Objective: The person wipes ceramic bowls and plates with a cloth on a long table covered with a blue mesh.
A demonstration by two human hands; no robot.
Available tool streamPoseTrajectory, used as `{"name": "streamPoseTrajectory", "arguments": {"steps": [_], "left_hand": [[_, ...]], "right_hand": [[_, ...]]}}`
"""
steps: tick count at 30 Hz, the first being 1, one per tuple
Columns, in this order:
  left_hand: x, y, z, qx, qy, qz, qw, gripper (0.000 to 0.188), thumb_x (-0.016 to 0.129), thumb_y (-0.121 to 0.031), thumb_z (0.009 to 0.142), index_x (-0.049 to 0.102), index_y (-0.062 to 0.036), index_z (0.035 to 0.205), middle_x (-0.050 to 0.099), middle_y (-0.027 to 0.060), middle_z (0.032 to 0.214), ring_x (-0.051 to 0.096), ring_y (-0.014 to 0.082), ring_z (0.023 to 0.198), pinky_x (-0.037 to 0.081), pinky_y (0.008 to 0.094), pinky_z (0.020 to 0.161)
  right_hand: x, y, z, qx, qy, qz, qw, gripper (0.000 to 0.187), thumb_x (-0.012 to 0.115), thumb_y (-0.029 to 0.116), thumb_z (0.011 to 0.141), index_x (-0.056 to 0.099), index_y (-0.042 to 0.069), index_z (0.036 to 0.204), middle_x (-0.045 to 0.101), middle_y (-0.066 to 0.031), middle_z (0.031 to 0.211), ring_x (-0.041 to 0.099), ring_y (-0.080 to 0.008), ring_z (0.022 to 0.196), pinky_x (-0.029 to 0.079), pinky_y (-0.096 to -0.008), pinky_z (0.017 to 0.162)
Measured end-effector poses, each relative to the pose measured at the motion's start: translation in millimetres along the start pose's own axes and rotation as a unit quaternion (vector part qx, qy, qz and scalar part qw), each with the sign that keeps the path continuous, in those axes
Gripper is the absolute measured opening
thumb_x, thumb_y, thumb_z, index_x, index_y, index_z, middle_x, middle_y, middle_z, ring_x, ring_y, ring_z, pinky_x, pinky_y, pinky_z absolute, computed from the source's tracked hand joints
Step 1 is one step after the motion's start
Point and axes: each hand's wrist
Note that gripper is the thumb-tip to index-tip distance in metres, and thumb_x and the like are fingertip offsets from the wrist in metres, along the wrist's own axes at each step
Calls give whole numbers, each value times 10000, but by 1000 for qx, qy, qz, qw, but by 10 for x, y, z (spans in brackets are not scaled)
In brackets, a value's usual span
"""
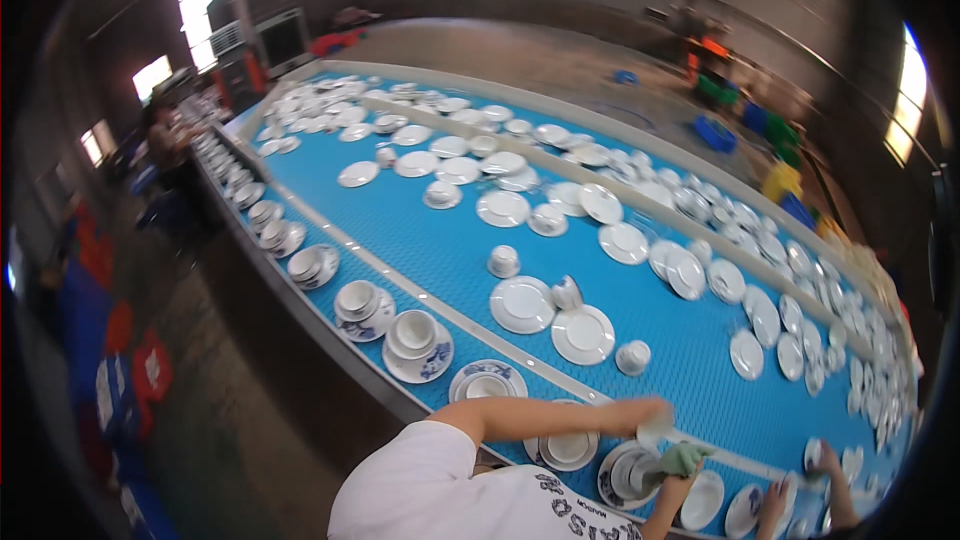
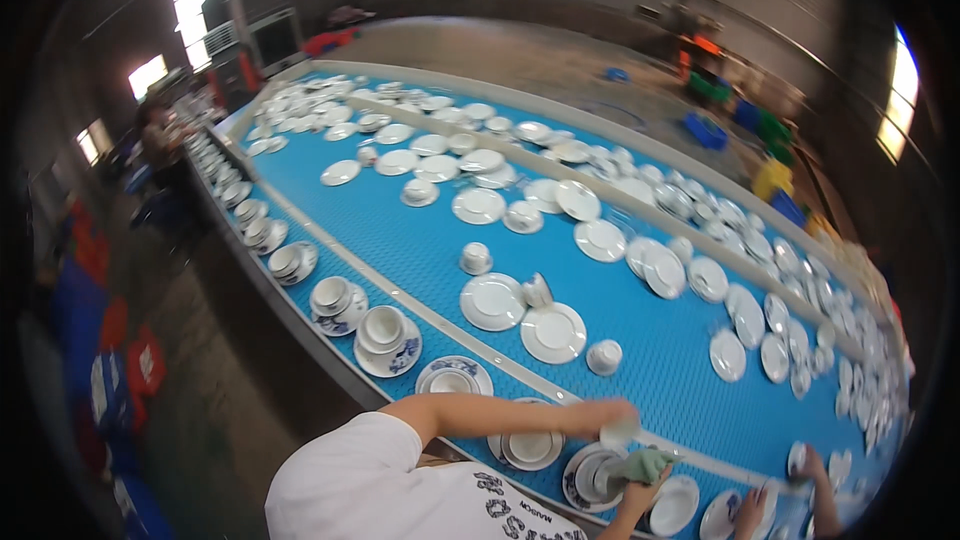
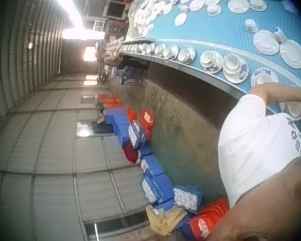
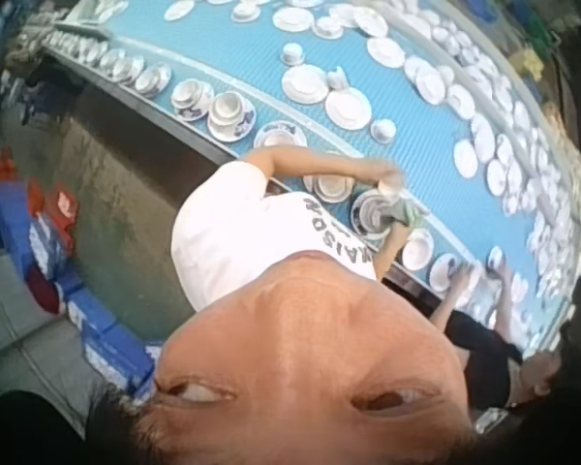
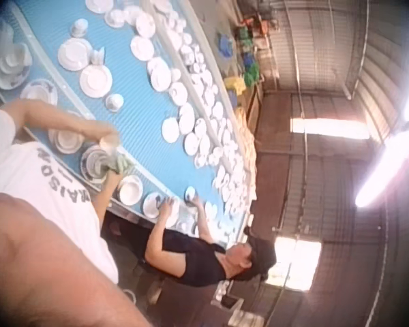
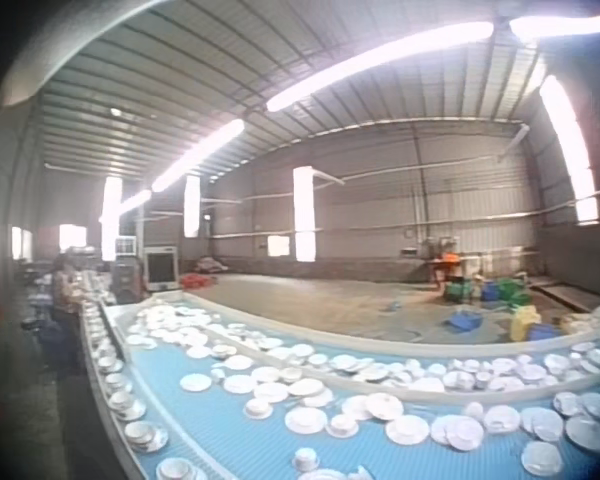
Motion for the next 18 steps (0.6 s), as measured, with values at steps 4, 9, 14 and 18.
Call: {"name": "streamPoseTrajectory", "arguments": {"steps": [4, 9, 14, 18], "left_hand": [[-42, -839, 157, 68, -41, 79, 994, 474, 566, -342, 785, 484, 0, 1103, 548, 193, 1018, 537, 344, 883, 433, 418, 809], [437, -584, 231, -235, -80, 34, 968, 495, 436, -479, 865, 514, -25, 1045, 585, 124, 860, 566, 285, 716, 456, 408, 653], [320, -1023, 362, -436, 73, -465, 767, 640, 204, -618, 878, 526, -100, 1073, 607, 74, 825, 599, 151, 723, 447, 302, 570], [742, -785, 509, -247, -137, -41, 959, 508, 399, -484, 859, 556, -17, 984, 584, 135, 726, 568, 319, 705, 431, 444, 634]], "right_hand": [[331, 353, 62, 328, 100, 257, 903, 219, 533, 110, 782, 515, 12, 976, 565, -53, 894, 535, -114, 736, 438, -264, 600], [96, 345, 228, 89, 219, -38, 971, 144, 548, 131, 790, 512, 26, 881, 575, -71, 840, 545, -134, 711, 439, -273, 577], [-8, 1051, 417, -425, 333, -356, 762, 165, 577, 181, 783, 485, 51, 741, 579, -84, 720, 545, -133, 639, 416, -282, 519], [-380, 311, 609, -285, 245, -221, 900, 184, 502, 247, 835, 556, 73, 860, 558, -24, 726, 515, -177, 561, 409, -296, 492]]}}
Point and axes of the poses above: each hand's wrist, its own z-axis towards the middle knuckle, its own x-axis out of the palm, y = z × x
